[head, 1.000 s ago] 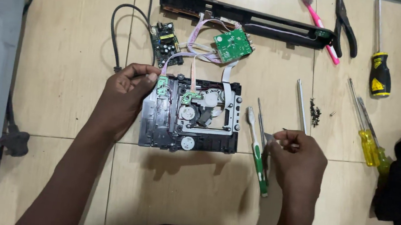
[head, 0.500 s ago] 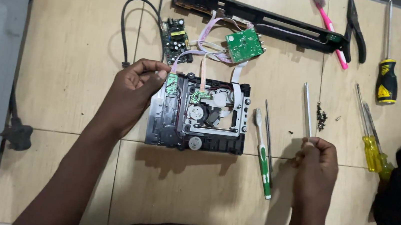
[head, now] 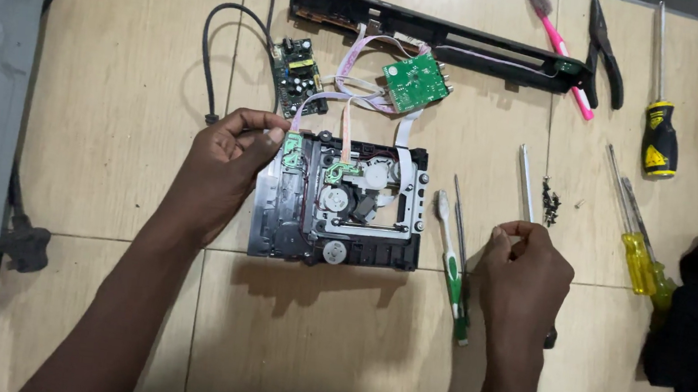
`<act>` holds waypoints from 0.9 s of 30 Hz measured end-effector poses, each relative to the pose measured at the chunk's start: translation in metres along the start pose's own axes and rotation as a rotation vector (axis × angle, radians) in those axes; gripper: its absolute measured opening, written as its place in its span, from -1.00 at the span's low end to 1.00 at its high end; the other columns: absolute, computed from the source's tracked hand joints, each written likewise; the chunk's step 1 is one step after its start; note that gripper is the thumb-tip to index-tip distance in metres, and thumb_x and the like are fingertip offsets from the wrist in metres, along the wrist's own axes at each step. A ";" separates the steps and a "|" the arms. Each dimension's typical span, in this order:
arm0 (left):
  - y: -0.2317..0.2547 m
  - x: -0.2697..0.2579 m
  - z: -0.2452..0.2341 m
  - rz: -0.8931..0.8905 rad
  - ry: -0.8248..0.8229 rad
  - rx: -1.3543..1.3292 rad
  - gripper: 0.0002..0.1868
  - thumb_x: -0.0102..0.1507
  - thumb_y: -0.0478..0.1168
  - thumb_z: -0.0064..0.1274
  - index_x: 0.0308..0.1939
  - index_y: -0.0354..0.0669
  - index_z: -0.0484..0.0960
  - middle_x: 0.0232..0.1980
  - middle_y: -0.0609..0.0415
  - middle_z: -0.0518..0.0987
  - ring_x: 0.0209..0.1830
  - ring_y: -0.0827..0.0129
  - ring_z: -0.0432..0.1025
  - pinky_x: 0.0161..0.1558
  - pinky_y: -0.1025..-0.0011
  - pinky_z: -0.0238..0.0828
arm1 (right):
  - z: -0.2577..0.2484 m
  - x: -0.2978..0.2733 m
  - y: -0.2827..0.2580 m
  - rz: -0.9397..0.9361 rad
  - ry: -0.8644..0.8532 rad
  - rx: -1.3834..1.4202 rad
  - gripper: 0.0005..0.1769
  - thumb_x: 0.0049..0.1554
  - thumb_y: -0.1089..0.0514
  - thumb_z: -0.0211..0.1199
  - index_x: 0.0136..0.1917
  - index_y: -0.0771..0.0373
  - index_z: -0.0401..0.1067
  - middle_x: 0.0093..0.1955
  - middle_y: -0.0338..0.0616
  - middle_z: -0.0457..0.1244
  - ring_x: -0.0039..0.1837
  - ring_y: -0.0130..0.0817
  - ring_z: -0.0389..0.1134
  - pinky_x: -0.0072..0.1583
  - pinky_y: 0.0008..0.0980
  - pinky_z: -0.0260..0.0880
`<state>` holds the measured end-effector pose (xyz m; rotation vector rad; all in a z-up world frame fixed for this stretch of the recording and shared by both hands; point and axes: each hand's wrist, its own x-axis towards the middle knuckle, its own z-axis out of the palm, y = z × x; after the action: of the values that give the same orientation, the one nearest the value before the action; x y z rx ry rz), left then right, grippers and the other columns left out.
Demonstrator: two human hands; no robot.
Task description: Repairing the internal components of an electronic appliance by manipulating cables and using a screwdriver
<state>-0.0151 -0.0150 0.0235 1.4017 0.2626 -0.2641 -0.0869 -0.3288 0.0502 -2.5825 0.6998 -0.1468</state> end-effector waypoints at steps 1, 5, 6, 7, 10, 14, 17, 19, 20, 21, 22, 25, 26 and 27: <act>-0.004 0.001 -0.001 0.025 -0.006 -0.005 -0.82 0.35 -0.16 0.08 -0.03 -0.12 0.63 -0.21 0.17 0.56 -0.19 0.63 0.34 -0.01 0.63 0.23 | -0.001 0.000 0.001 -0.029 0.014 0.018 -0.85 0.24 0.26 0.15 -0.02 0.32 0.54 -0.15 0.07 0.42 -0.10 -0.13 0.47 -0.05 -0.16 0.47; -0.008 0.002 -0.003 0.021 -0.010 -0.077 -0.81 0.33 -0.15 0.12 -0.03 -0.12 0.63 -0.28 0.18 0.54 -0.28 0.66 0.30 -0.16 0.67 0.17 | -0.003 0.029 0.038 -0.081 0.209 -0.065 -0.88 0.21 0.19 0.27 -0.02 0.11 0.61 -0.30 -0.11 0.37 -0.27 -0.25 0.37 -0.11 -0.21 0.34; -0.007 0.001 -0.002 0.011 -0.014 -0.087 -0.80 0.34 -0.16 0.11 -0.01 -0.14 0.62 -0.26 0.15 0.57 -0.32 0.67 0.33 -0.23 0.68 0.20 | -0.009 0.032 0.039 -0.017 0.208 -0.056 -0.87 0.22 0.16 0.27 -0.02 0.14 0.62 -0.32 -0.17 0.31 -0.26 -0.30 0.32 -0.13 -0.21 0.34; -0.006 0.001 0.000 0.002 -0.017 -0.097 -0.80 0.34 -0.17 0.10 0.00 -0.16 0.62 -0.25 0.12 0.61 -0.35 0.67 0.35 -0.29 0.68 0.24 | -0.015 0.037 0.040 0.048 0.208 -0.047 -0.85 0.23 0.13 0.26 -0.02 0.17 0.62 -0.33 -0.23 0.25 -0.26 -0.35 0.27 -0.14 -0.21 0.33; -0.004 0.000 0.001 -0.005 -0.001 -0.074 -0.78 0.33 -0.18 0.10 0.01 -0.17 0.62 -0.16 0.09 0.63 -0.17 0.60 0.43 -0.07 0.65 0.32 | -0.016 0.051 0.047 0.127 0.144 -0.012 -0.86 0.23 0.06 0.32 -0.02 0.08 0.65 -0.38 -0.31 0.21 -0.29 -0.43 0.25 -0.13 -0.27 0.33; -0.004 0.000 -0.001 0.033 0.015 0.024 -0.81 0.34 -0.14 0.10 -0.03 -0.09 0.64 -0.27 0.21 0.54 -0.29 0.65 0.25 -0.15 0.65 0.14 | -0.021 0.042 0.056 0.012 0.202 -0.004 -0.66 0.33 -0.14 0.34 0.03 0.16 0.66 -0.33 -0.19 0.26 -0.26 -0.36 0.25 -0.15 -0.22 0.25; -0.003 -0.003 0.000 0.004 0.016 0.012 -0.79 0.33 -0.14 0.10 -0.01 -0.10 0.64 -0.25 0.18 0.55 -0.25 0.62 0.31 -0.10 0.62 0.23 | -0.036 0.018 0.039 0.167 -0.008 -0.043 -0.73 0.14 -0.17 0.44 -0.02 0.01 0.66 -0.41 -0.24 0.19 -0.32 -0.47 0.20 -0.17 -0.44 0.17; -0.003 -0.001 0.001 0.006 0.022 0.014 -0.78 0.33 -0.12 0.11 -0.02 -0.10 0.65 -0.28 0.22 0.51 -0.29 0.66 0.26 -0.15 0.66 0.16 | -0.044 0.002 0.024 0.420 -0.082 -0.075 -0.58 0.01 -0.23 0.58 -0.02 0.07 0.66 -0.36 -0.13 0.22 -0.28 -0.40 0.25 -0.26 -0.30 0.34; -0.004 -0.001 0.001 0.005 0.014 0.014 -0.78 0.33 -0.12 0.11 -0.02 -0.10 0.65 -0.28 0.22 0.51 -0.29 0.66 0.26 -0.15 0.66 0.16 | -0.038 0.000 0.040 0.426 -0.077 -0.076 -0.58 0.01 -0.23 0.58 -0.02 0.07 0.66 -0.36 -0.13 0.22 -0.28 -0.40 0.25 -0.26 -0.30 0.34; -0.004 0.000 0.001 0.014 0.022 0.032 -0.78 0.33 -0.11 0.10 -0.01 -0.10 0.64 -0.21 0.20 0.56 -0.23 0.64 0.31 -0.07 0.63 0.21 | -0.032 -0.002 0.055 0.288 -0.015 -0.040 -0.58 0.03 -0.19 0.56 0.00 0.10 0.66 -0.37 -0.16 0.21 -0.27 -0.42 0.22 -0.18 -0.34 0.27; -0.004 0.000 0.001 0.020 0.026 0.050 -0.77 0.33 -0.10 0.09 -0.01 -0.10 0.64 -0.14 0.18 0.61 -0.16 0.62 0.36 0.00 0.60 0.25 | -0.026 -0.006 0.072 0.155 0.048 -0.007 -0.59 0.04 -0.16 0.55 0.03 0.13 0.65 -0.38 -0.19 0.19 -0.26 -0.43 0.18 -0.09 -0.39 0.20; 0.000 -0.002 0.004 -0.016 0.040 -0.006 -0.81 0.35 -0.19 0.08 0.01 -0.13 0.63 -0.18 0.16 0.56 -0.17 0.61 0.37 -0.01 0.63 0.28 | -0.026 -0.015 0.060 0.075 0.110 0.179 -0.83 0.19 0.14 0.49 -0.05 0.27 0.59 -0.39 -0.28 0.07 -0.28 -0.55 0.01 -0.25 -0.47 0.05; 0.000 -0.002 0.005 -0.013 0.036 -0.001 -0.81 0.35 -0.19 0.08 0.01 -0.13 0.63 -0.18 0.16 0.56 -0.17 0.61 0.37 -0.01 0.63 0.28 | -0.022 -0.011 0.081 0.079 0.113 0.184 -0.83 0.19 0.14 0.49 -0.05 0.27 0.59 -0.39 -0.28 0.07 -0.28 -0.55 0.01 -0.25 -0.47 0.05; 0.000 -0.003 0.006 -0.031 0.037 -0.058 -0.82 0.35 -0.22 0.09 0.01 -0.16 0.62 -0.18 0.11 0.59 -0.19 0.58 0.42 -0.05 0.61 0.34 | -0.019 -0.007 0.102 0.021 0.194 0.199 -0.80 0.22 0.16 0.53 0.03 0.27 0.59 -0.28 -0.23 0.19 -0.20 -0.54 0.12 -0.17 -0.49 0.17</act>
<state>-0.0173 -0.0206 0.0252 1.3473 0.3206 -0.2548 -0.1432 -0.4110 0.0203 -2.3900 0.7405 -0.4422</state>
